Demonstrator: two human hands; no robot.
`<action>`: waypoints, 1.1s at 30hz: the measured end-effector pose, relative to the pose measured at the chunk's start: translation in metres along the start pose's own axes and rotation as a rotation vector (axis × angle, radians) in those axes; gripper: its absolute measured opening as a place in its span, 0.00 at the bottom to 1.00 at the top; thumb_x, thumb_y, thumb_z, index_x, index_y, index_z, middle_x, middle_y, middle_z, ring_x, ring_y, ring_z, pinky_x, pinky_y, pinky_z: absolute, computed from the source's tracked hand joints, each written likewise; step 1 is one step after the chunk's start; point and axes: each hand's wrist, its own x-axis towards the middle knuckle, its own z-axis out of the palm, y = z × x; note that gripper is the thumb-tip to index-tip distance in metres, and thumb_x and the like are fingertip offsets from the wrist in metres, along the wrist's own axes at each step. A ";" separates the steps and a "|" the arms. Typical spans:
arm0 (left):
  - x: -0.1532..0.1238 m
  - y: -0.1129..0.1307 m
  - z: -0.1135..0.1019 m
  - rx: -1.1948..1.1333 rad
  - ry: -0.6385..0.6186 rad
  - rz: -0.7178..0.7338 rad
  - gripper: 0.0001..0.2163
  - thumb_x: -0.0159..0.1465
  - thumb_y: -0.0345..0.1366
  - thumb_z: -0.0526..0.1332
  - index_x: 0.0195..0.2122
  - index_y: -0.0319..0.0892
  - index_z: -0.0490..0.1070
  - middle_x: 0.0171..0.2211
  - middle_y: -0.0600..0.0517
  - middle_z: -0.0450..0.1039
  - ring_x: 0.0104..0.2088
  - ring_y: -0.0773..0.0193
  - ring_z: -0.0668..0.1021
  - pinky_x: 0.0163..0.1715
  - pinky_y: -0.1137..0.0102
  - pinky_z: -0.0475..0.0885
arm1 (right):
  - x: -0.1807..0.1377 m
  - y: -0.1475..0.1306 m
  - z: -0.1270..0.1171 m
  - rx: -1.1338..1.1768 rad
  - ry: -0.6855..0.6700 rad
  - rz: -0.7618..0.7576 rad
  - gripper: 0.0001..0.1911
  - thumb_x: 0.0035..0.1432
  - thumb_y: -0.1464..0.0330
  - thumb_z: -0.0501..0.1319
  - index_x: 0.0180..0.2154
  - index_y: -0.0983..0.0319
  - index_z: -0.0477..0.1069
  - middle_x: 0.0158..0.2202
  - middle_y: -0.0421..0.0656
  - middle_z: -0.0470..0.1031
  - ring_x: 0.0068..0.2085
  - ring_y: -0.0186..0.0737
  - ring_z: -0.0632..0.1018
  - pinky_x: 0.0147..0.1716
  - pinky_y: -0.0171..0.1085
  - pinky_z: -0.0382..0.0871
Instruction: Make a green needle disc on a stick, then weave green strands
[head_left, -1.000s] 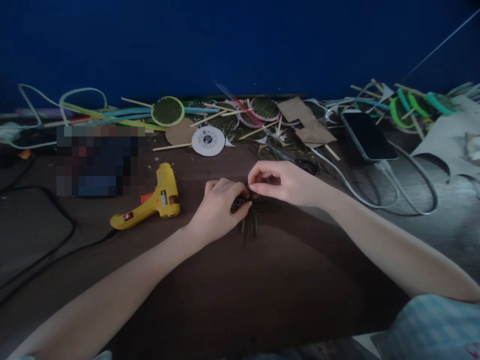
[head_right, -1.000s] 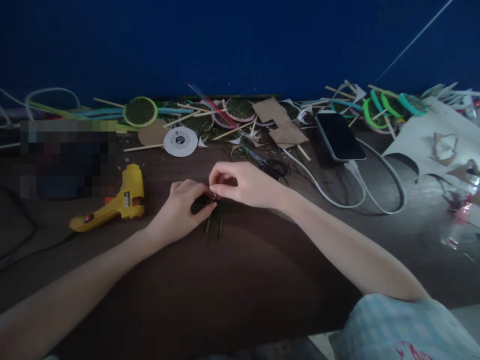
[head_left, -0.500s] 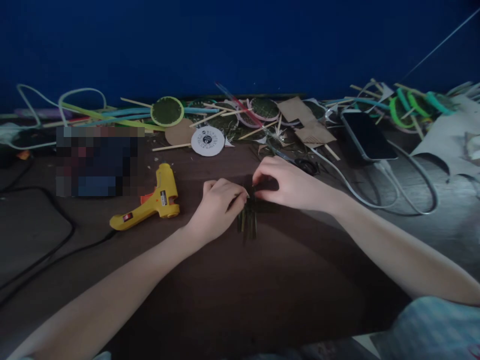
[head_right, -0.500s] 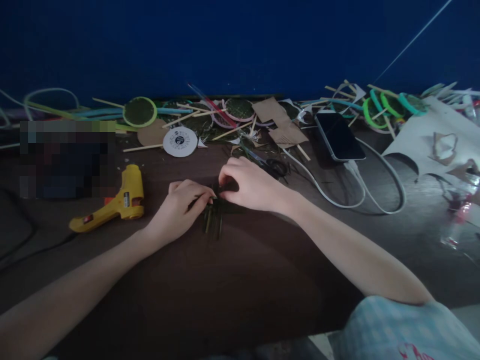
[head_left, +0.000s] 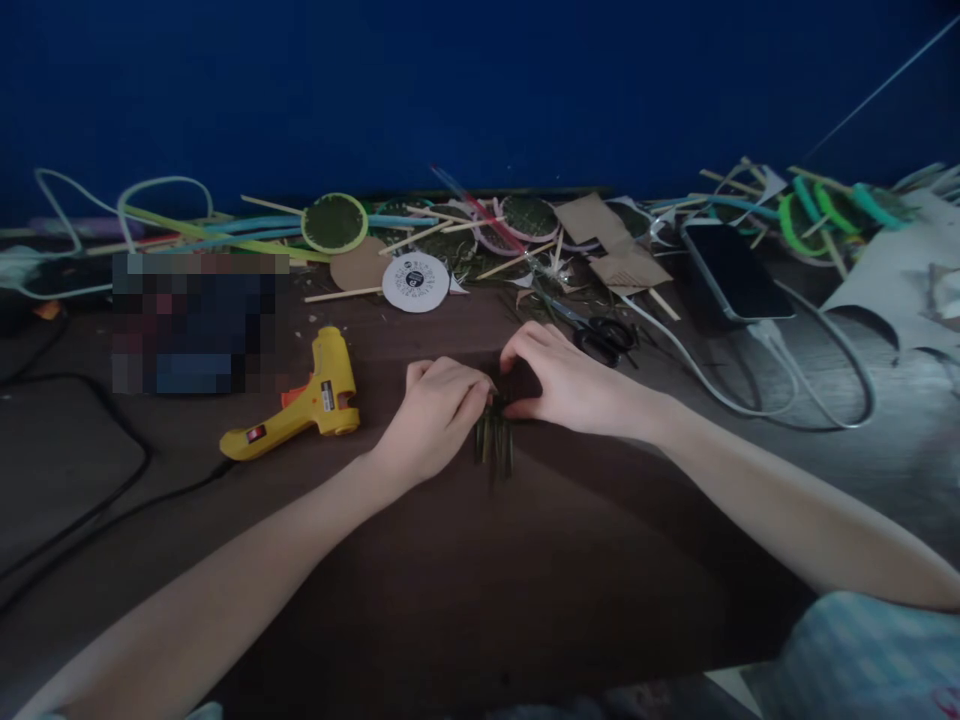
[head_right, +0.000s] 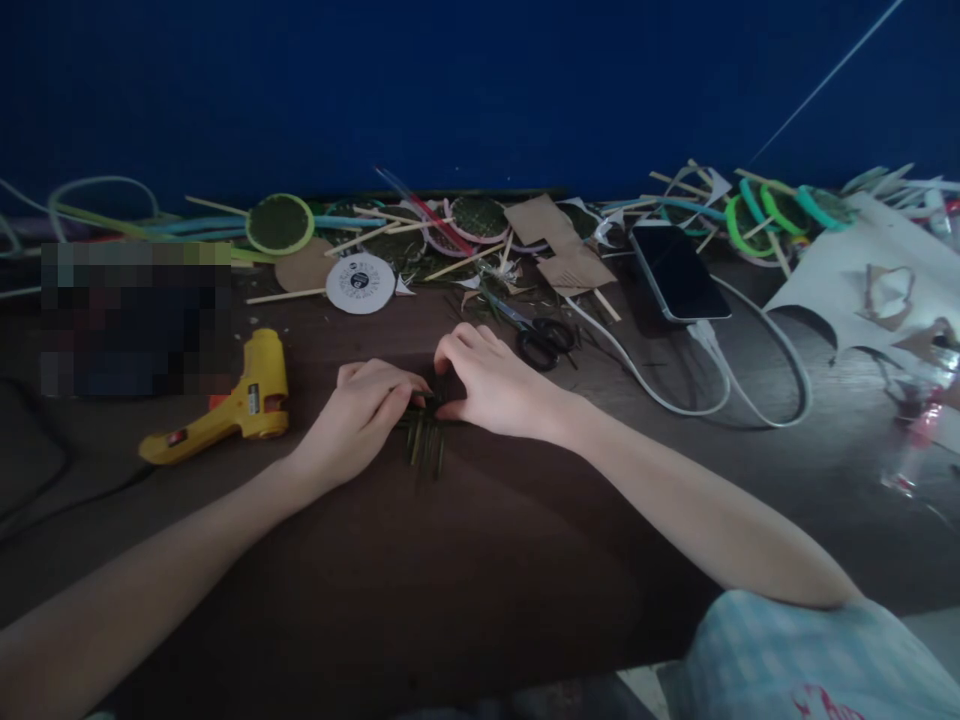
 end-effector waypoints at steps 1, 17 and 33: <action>0.000 0.000 0.000 -0.001 -0.002 -0.001 0.13 0.66 0.32 0.47 0.31 0.43 0.70 0.31 0.55 0.75 0.37 0.63 0.73 0.43 0.64 0.58 | 0.000 -0.001 0.000 0.009 0.003 -0.002 0.14 0.47 0.66 0.63 0.35 0.60 0.61 0.41 0.44 0.63 0.44 0.45 0.66 0.42 0.43 0.62; 0.000 -0.001 0.000 0.010 -0.022 -0.009 0.14 0.67 0.33 0.45 0.32 0.43 0.69 0.33 0.54 0.75 0.37 0.62 0.72 0.43 0.63 0.59 | 0.001 0.002 -0.002 0.052 0.047 -0.099 0.07 0.50 0.76 0.56 0.33 0.60 0.60 0.37 0.43 0.66 0.39 0.40 0.66 0.37 0.38 0.61; 0.000 0.000 -0.001 0.000 -0.014 -0.005 0.13 0.66 0.31 0.46 0.29 0.42 0.68 0.33 0.54 0.75 0.38 0.62 0.72 0.44 0.64 0.59 | 0.000 -0.003 -0.013 0.308 0.025 -0.097 0.07 0.48 0.76 0.55 0.31 0.61 0.67 0.30 0.39 0.72 0.30 0.32 0.69 0.30 0.33 0.59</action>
